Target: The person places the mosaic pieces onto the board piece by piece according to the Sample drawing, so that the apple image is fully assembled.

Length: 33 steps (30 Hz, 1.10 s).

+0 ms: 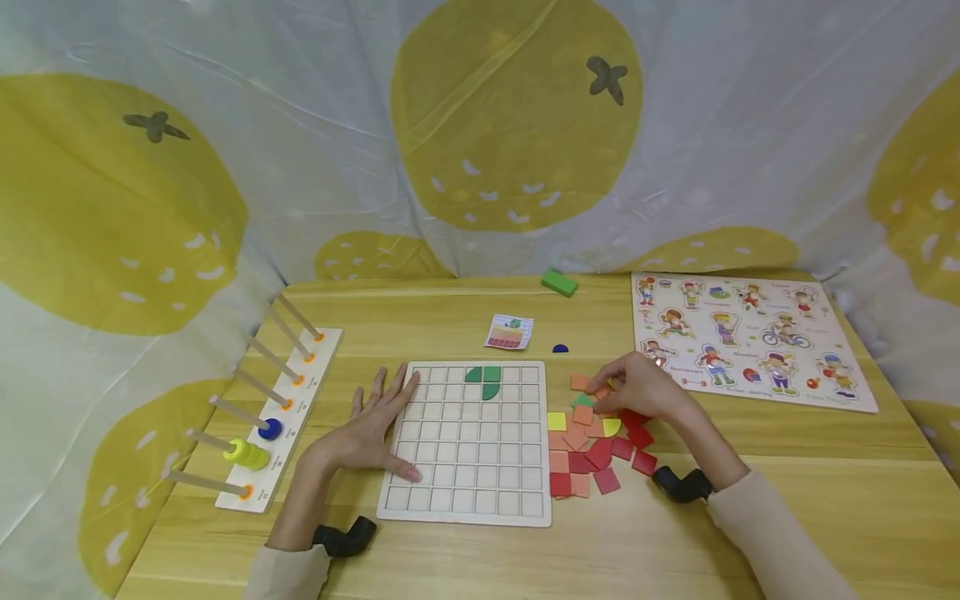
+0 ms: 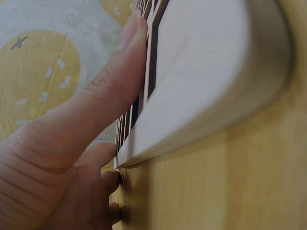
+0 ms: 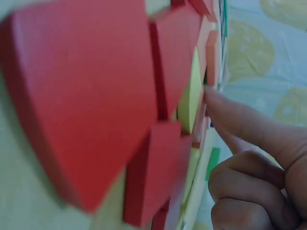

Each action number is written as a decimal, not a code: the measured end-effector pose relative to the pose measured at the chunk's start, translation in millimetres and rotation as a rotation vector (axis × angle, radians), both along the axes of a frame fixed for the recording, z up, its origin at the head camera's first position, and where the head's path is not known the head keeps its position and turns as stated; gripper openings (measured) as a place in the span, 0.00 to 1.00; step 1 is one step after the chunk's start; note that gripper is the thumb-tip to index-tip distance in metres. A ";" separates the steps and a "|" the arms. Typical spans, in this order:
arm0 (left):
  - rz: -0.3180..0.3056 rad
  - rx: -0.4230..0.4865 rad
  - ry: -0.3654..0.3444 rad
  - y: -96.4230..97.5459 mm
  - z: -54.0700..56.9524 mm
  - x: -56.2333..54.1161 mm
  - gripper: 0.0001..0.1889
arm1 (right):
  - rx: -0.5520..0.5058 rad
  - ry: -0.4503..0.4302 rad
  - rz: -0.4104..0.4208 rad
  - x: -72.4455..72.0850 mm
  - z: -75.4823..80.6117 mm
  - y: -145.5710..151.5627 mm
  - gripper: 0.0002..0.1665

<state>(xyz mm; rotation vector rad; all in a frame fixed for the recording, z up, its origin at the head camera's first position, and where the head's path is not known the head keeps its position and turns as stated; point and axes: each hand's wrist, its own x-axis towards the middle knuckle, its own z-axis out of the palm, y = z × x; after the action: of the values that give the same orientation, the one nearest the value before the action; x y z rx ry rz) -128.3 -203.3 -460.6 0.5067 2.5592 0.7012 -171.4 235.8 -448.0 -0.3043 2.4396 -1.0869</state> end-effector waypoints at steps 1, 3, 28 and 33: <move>0.000 -0.001 -0.001 0.0 -0.2 0.0 0.78 | -0.005 -0.002 0.009 0.0 -0.9 -1.4 0.13; 0.000 -0.002 -0.002 0.0 -0.5 -0.1 0.78 | -0.016 -0.001 0.026 0.0 -2.1 -5.0 0.15; 0.003 0.010 -0.001 0.5 0.9 1.0 0.78 | 0.032 0.092 -0.026 -0.6 -3.6 -22.3 0.17; 0.001 0.006 0.005 0.1 -0.1 1.1 0.78 | 0.075 0.094 -0.017 -0.3 -1.4 -26.9 0.15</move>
<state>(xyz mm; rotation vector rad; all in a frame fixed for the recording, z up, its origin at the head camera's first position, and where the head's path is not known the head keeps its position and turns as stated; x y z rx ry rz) -127.2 -203.1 -460.7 0.5101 2.5624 0.7088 -171.7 208.9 -449.4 -0.3181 2.5638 -1.0058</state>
